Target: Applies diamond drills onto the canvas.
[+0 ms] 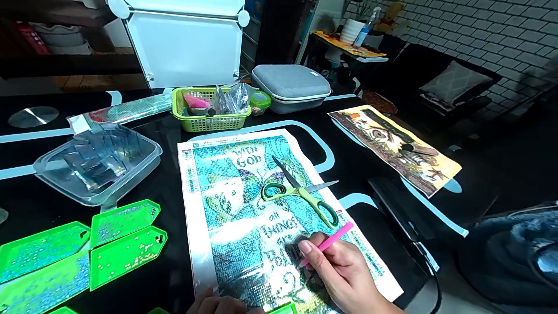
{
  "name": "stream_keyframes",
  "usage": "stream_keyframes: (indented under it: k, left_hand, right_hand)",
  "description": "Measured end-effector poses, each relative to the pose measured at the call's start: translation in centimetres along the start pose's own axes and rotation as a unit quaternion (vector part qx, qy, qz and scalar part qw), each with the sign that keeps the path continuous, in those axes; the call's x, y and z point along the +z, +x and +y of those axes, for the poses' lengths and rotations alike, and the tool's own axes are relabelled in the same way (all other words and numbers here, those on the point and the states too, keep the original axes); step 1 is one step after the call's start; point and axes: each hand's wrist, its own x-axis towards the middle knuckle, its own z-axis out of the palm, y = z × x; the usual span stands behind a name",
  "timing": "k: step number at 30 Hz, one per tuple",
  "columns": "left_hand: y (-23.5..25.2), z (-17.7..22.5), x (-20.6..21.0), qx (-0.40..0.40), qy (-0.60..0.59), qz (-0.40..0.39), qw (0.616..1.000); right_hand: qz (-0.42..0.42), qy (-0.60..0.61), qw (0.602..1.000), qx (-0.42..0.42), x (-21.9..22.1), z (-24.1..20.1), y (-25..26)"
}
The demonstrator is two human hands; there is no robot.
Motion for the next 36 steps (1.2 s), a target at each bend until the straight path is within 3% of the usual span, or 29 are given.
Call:
stream_keyframes:
  k: [6, 13, 20, 36]
  left_hand:
    - [0.0, 0.0, -0.1, 0.002, 0.003, 0.003, 1.000]
    - [-0.2, -0.1, 0.2, 0.005, 0.013, 0.014, 1.000]
    - [-0.1, -0.1, 0.1, -0.001, 0.000, 0.016, 1.000]
    - [-0.1, -0.1, 0.4, -0.002, 0.002, 0.021, 1.000]
  right_hand:
    - [-0.010, -0.053, 0.998, -0.029, -0.1, -0.2, -0.2]
    - [0.023, 0.107, 0.988, 0.109, -0.2, -1.3, 0.4]
    - [-0.082, 0.080, 0.993, 0.007, 1.9, -4.0, -1.1]
    - [-0.094, 0.049, 0.994, -0.019, 2.3, -3.3, -1.4]
